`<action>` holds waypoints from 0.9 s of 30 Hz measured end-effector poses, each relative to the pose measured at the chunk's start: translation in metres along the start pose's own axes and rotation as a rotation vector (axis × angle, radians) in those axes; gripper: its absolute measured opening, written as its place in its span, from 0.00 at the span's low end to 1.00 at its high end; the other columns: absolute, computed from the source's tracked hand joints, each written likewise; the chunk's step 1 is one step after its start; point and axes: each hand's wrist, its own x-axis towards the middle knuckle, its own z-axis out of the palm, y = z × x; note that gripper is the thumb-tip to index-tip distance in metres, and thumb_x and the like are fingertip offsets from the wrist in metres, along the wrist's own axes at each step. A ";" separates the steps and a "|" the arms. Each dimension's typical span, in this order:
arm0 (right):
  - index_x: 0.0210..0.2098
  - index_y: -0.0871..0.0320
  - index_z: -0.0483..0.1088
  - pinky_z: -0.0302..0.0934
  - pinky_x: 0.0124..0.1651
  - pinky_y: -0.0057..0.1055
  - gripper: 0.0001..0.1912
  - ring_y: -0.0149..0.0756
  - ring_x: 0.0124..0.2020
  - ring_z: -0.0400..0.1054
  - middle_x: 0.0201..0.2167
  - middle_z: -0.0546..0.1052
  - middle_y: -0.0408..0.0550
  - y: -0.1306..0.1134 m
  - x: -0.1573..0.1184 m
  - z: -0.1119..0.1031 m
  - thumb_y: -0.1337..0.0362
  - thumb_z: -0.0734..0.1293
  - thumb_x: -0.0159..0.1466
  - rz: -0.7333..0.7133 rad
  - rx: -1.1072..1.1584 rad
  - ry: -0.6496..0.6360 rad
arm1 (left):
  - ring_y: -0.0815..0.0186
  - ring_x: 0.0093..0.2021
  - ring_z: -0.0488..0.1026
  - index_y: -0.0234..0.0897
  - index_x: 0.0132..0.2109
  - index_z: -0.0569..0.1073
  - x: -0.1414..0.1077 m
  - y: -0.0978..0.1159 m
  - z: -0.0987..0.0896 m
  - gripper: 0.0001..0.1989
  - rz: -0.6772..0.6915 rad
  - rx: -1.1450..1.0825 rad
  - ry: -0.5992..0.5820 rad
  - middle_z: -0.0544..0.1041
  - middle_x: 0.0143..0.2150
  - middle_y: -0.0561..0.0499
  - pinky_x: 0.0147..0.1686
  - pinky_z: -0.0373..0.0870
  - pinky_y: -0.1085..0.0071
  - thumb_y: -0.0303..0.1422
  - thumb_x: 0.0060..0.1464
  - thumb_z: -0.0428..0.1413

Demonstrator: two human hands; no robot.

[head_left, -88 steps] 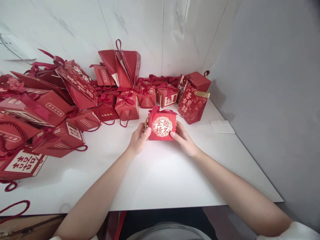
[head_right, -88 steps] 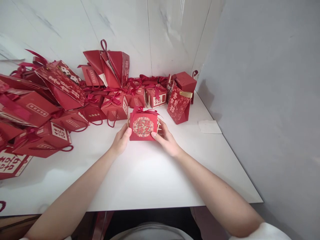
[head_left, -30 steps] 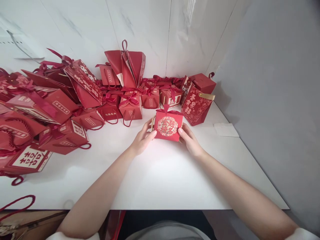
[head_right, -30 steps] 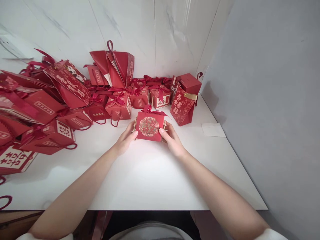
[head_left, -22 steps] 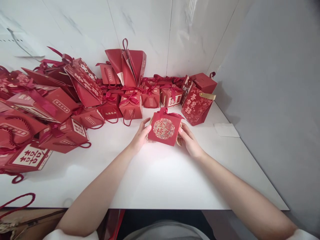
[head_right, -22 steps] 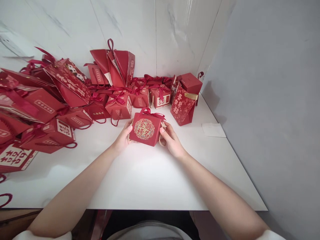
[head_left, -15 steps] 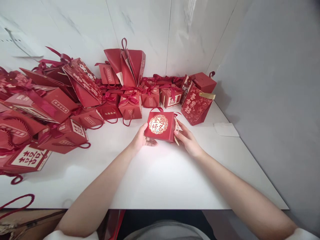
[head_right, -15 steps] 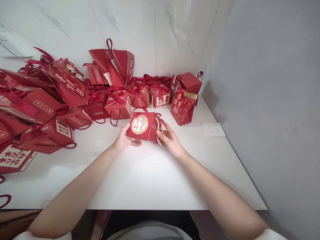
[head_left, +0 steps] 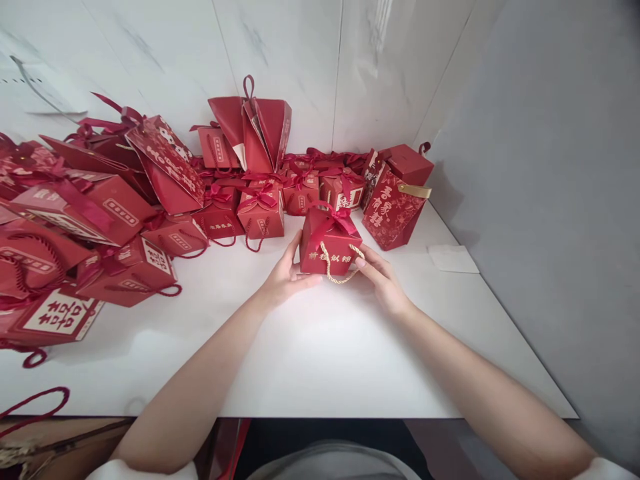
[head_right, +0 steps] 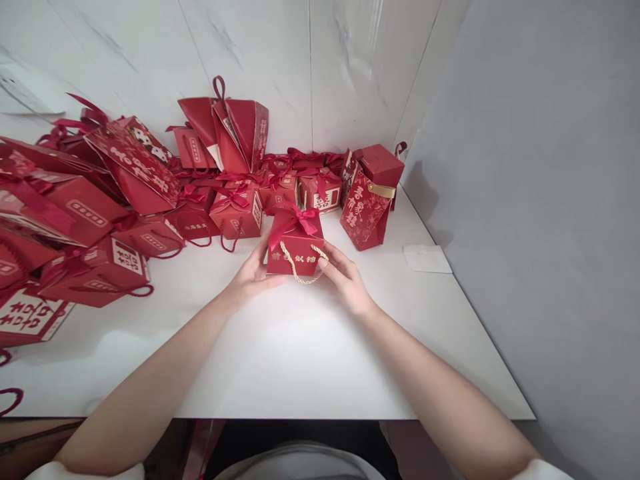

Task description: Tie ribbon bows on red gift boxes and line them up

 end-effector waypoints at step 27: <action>0.72 0.45 0.46 0.61 0.65 0.47 0.43 0.48 0.67 0.58 0.72 0.54 0.49 0.003 -0.006 0.005 0.48 0.69 0.65 0.025 -0.080 -0.133 | 0.53 0.41 0.79 0.36 0.55 0.72 0.004 -0.006 -0.001 0.33 -0.152 -0.068 0.112 0.79 0.50 0.38 0.38 0.76 0.59 0.58 0.55 0.54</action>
